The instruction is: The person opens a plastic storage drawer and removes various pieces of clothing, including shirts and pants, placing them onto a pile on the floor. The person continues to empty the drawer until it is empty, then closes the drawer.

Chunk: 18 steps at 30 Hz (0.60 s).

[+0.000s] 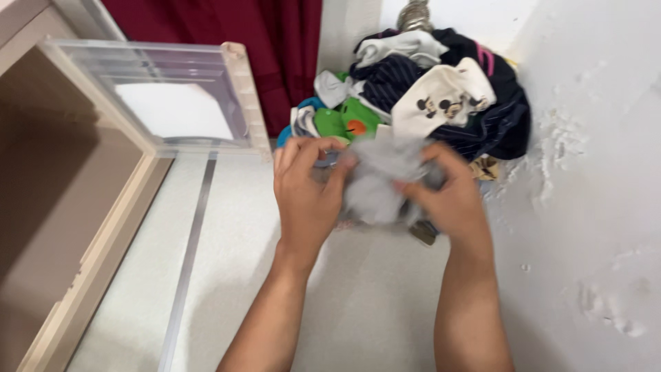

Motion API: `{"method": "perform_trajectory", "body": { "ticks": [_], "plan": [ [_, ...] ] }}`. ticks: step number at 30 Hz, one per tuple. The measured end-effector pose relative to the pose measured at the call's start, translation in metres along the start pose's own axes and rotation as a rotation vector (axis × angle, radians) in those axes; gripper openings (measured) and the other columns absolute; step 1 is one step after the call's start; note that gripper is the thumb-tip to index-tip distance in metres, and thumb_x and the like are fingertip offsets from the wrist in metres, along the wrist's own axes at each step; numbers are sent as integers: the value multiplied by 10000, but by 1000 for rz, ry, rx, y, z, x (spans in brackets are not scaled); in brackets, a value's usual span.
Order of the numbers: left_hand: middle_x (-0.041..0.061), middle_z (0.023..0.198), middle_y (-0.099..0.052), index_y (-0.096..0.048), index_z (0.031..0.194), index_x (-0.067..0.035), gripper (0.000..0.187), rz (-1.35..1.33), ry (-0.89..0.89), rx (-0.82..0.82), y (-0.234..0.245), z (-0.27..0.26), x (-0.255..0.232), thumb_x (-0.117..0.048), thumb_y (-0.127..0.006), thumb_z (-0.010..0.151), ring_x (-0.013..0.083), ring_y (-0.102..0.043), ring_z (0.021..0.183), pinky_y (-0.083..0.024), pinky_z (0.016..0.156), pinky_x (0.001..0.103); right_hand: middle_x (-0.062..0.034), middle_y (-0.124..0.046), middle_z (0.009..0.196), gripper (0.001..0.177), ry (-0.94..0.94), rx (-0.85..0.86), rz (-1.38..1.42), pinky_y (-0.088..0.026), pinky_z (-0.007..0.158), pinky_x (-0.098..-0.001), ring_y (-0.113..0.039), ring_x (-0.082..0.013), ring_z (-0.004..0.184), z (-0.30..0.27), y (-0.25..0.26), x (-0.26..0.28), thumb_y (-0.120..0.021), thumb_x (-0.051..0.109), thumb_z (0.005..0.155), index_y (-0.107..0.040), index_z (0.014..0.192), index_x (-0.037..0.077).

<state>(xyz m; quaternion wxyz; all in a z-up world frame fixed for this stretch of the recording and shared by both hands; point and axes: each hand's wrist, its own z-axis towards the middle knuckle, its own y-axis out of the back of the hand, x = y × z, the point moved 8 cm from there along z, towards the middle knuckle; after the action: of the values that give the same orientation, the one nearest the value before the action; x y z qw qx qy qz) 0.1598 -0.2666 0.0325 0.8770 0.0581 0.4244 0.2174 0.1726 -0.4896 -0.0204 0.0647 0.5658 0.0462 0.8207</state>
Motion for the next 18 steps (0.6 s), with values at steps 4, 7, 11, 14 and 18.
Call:
{"method": "perform_trajectory", "body": {
  "ticks": [4,7,11,14,18],
  "plan": [
    [77,835,-687,-625,1305,-136,504,-53,218,369,-60,26,-9,-344,-803,883,193,-666,740,-512,663,343,-3,-676,1100,241,229,-282,-57,-531,925,-249,-635,-78,1030,22,57,46,-788,-11,962,-617,1121,51],
    [95,716,-678,-659,1038,-56,335,-252,177,559,-114,43,-20,-346,-764,908,242,-671,643,-528,597,379,7,-668,1097,211,304,-393,-50,-525,942,-247,-622,-76,1041,41,81,57,-786,2,1008,-622,1134,48],
    [84,754,-678,-609,1021,-50,256,-247,62,284,-143,89,-28,-268,-729,963,250,-699,680,-535,644,379,-27,-667,1051,261,271,-585,-123,-518,844,-296,-602,-132,943,74,109,55,-816,30,979,-622,1154,29],
    [131,929,-661,-546,1103,-38,202,-316,-65,54,-149,120,-40,-121,-649,950,271,-692,857,-545,789,374,-118,-655,1291,438,294,-503,-409,-503,1052,-372,-631,-239,1224,99,114,65,-745,-30,957,-537,1341,6],
    [134,1259,-601,-585,1167,-65,240,-339,-311,71,-165,128,-50,46,-512,967,278,-674,1159,-550,1001,372,-334,-370,1471,818,349,-481,-557,-404,1101,-457,-431,-454,1349,115,110,73,-666,-89,847,-211,1527,-80]
  ]
}}
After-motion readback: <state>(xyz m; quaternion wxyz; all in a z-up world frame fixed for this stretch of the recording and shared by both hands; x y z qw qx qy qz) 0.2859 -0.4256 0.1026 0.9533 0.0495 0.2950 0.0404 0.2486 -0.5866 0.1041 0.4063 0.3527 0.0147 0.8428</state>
